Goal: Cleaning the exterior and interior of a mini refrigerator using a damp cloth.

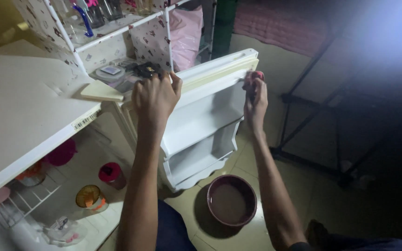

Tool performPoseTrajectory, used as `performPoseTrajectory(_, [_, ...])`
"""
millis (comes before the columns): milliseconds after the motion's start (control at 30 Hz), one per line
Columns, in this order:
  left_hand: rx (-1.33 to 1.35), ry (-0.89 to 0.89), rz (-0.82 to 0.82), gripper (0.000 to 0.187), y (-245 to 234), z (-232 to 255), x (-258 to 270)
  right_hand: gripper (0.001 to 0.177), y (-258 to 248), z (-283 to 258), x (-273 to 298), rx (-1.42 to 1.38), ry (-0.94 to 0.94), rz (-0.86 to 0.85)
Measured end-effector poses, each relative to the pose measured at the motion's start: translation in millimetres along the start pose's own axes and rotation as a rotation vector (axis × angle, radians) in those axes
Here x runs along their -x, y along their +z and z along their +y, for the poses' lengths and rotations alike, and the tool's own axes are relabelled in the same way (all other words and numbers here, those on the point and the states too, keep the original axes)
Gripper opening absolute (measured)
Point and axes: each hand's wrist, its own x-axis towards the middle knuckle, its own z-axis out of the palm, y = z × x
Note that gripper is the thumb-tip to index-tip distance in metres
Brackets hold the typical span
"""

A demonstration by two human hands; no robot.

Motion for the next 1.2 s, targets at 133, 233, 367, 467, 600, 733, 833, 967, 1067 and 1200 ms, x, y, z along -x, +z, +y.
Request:
performPoseTrajectory(133, [-0.045, 0.011, 0.041, 0.041, 2.0, 2.1, -1.1, 0.047, -9.1, 22.2, 40.8, -0.167, 0.234, 0.021])
performPoseTrajectory(233, [-0.042, -0.014, -0.032, 0.041, -11.1, 5.0, -6.5, 0.058, -14.3, 10.2, 54.9, -0.51, 0.359, -0.04])
performPoseTrajectory(367, [-0.041, -0.009, -0.038, 0.045, -6.5, 9.0, -3.6, 0.072, -13.9, 80.1, 126.3, -0.77, 0.444, -0.136])
performPoseTrajectory(467, [-0.057, -0.045, -0.017, 0.045, -8.6, 8.0, -2.9, 0.082, -9.6, 154.5, 178.7, -0.572, 0.551, -0.252])
performPoseTrajectory(600, [0.011, -0.042, -0.073, 0.044, -13.9, 10.9, -10.5, 0.074, -13.5, 162.7, 195.6, -0.341, 0.735, -0.382])
performPoseTrajectory(733, [-0.007, -0.09, -0.109, 0.045, -24.3, 13.2, -3.9, 0.066, -19.1, 180.7, 215.5, -0.182, 1.071, -0.494])
performPoseTrajectory(833, [0.004, -0.025, -0.109, 0.047, -13.3, 9.1, -4.1, 0.077, -10.5, 262.4, 265.1, -0.297, 1.188, -0.502])
performPoseTrajectory(967, [0.009, -0.038, -0.085, 0.045, -25.2, 11.0, -8.2, 0.069, -8.5, 284.6, 289.8, -0.569, 1.218, -0.44])
performPoseTrajectory(1067, [0.026, -0.022, -0.174, 0.047, -28.5, 12.0, -10.1, 0.069, -12.1, 234.8, 262.7, -0.673, 1.168, -0.441])
performPoseTrajectory(1200, [-0.006, -0.031, -0.153, 0.047, -26.2, 13.1, -7.2, 0.083, -14.2, 179.5, 210.5, -0.468, 1.021, -0.447])
